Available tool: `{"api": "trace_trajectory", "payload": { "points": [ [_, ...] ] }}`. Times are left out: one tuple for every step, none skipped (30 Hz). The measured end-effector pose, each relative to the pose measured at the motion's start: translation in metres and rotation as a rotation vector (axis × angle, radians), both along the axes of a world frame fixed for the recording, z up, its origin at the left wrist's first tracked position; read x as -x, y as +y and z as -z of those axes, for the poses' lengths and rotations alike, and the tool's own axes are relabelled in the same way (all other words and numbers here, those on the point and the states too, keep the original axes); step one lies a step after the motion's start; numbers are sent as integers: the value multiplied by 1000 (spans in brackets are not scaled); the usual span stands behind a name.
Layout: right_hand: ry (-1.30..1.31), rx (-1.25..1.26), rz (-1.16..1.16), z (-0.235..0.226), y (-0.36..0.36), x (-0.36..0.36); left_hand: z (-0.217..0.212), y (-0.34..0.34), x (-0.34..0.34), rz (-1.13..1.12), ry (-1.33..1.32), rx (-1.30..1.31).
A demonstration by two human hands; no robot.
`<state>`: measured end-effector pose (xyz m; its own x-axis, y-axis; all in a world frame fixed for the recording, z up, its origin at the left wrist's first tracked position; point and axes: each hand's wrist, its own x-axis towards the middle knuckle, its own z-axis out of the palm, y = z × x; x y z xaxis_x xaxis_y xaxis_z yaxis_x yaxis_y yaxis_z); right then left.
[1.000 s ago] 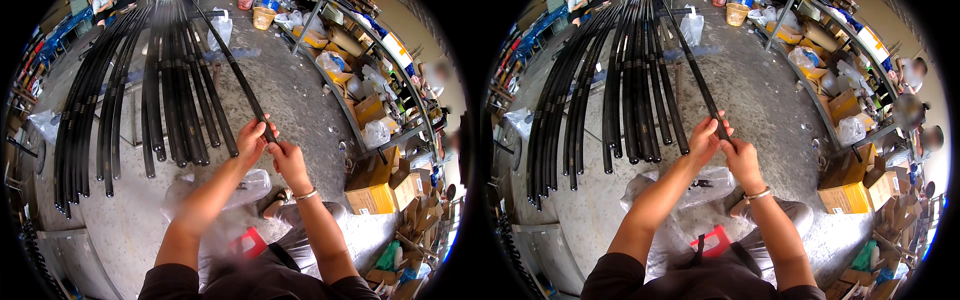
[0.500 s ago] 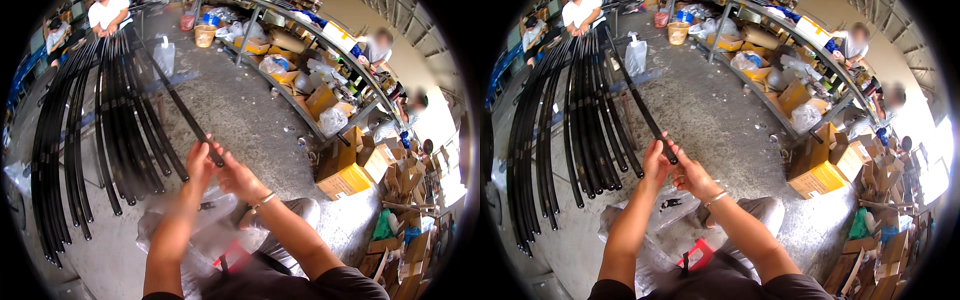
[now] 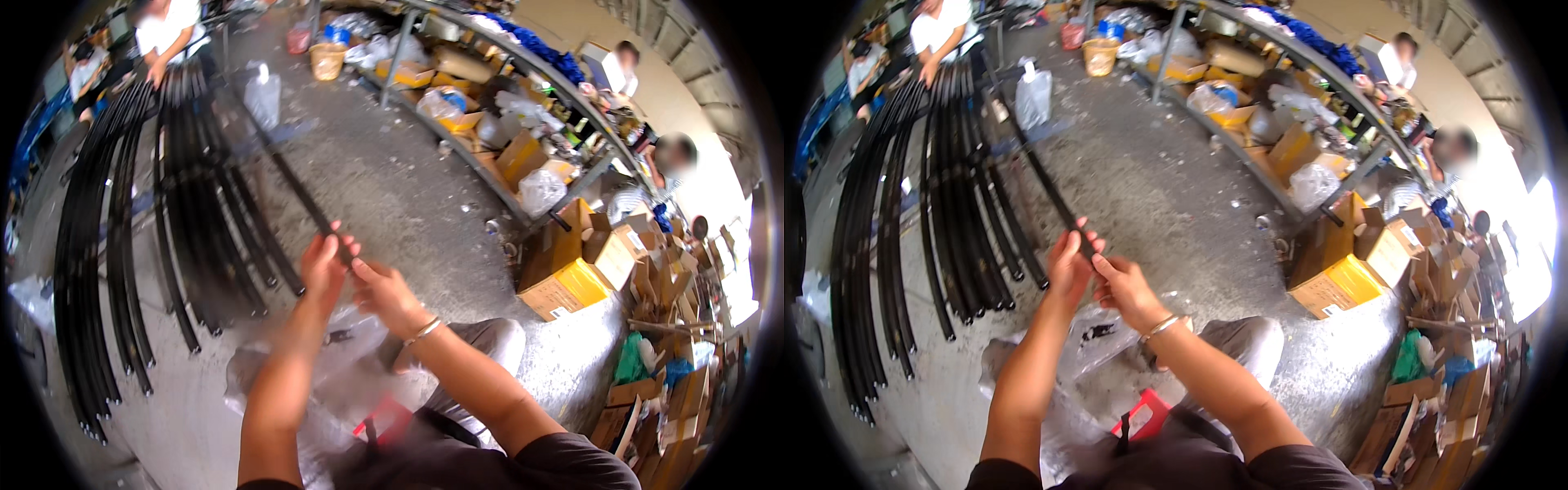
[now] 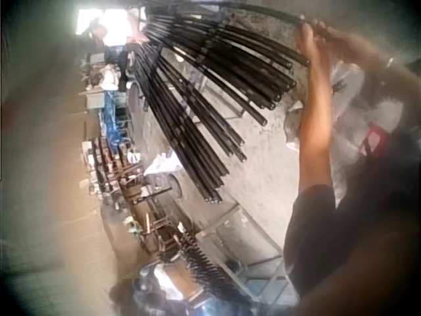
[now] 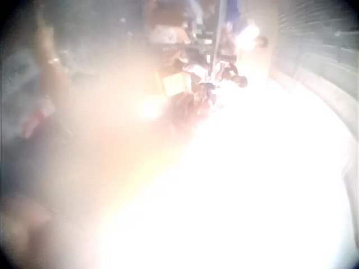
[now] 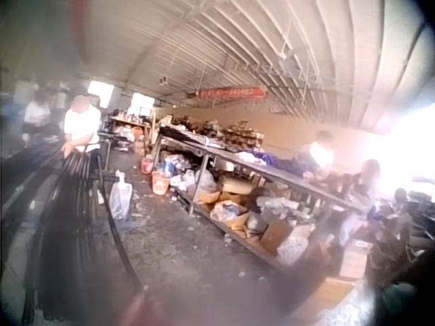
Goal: The person sits on a low stool and repeatedly picks up long black rods from a pile on the floor. They insert small black cylindrical pieces into the ends of the rods and place the rods back into the pile. Other workers are visible in the background performing similar tasks.
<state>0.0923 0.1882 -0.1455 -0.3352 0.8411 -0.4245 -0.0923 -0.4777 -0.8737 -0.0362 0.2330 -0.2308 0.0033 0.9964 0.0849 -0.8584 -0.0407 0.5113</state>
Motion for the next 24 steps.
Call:
{"api": "trace_trajectory", "payload": {
  "points": [
    [-133, -137, 57, -3, -5, 8, -4, -2, 0, -8, 8, 30],
    [-32, -14, 34, -6, -4, 7, -12, -5, 0, -25, 43, 42],
    [122, 121, -1, 0, 1, 0, -21, -11, -1, -24, 39, 65],
    [270, 251, -35, 6, 4, -3, -16, -8, -2, -32, 10, 44],
    [165, 147, 5, 9, 1, 0, -15, -8, -2, -38, 24, 63],
    [58, 33, 47, 9, -1, 6, -16, -8, -2, -39, 33, 75],
    [4, -25, 105, 4, -7, 11, -16, -6, -3, -32, 21, 59],
    [92, 59, 59, 6, -6, 11, -15, -7, -3, -22, 9, 43],
    [178, 139, 18, 5, -3, 6, -23, -12, -2, -12, -15, 74],
    [264, 221, -22, 5, -1, 4, -20, -10, -2, -27, -8, 67],
    [235, 202, -8, 4, -1, 6, -15, -7, -1, -41, 0, 60],
    [207, 182, 7, 0, -2, 8, -16, -6, -1, -52, 9, 53],
    [179, 162, 22, -3, -3, 10, -19, -8, 0, -47, 34, 77],
    [151, 143, 39, -4, -4, 11, -18, -8, 0, -51, 25, 70],
    [176, 143, 25, 0, -1, 7, -19, -8, -2, -50, 13, 58],
    [203, 146, 8, 9, 3, 1, -20, -8, -3, -51, 5, 50],
    [230, 150, -9, 16, 6, -2, -21, -7, -4, -42, 11, 63],
    [188, 131, 15, 12, 4, 2, -22, -8, -4, -35, 19, 79],
    [145, 111, 40, 5, -1, 8, -22, -9, -4, -28, 26, 95],
    [103, 91, 64, 1, -3, 12, -20, -8, -3, -31, 14, 84],
    [164, 117, 37, 7, -1, 8, -19, -8, -3, -31, -1, 67],
    [225, 144, 15, 17, 5, -1, -20, -8, -4, -26, -17, 51],
    [285, 172, -7, 25, 8, -7, -20, -8, -6, -18, -3, 54],
    [221, 135, 24, 19, 6, -2, -22, -9, -4, -19, 14, 62]
  ]
}}
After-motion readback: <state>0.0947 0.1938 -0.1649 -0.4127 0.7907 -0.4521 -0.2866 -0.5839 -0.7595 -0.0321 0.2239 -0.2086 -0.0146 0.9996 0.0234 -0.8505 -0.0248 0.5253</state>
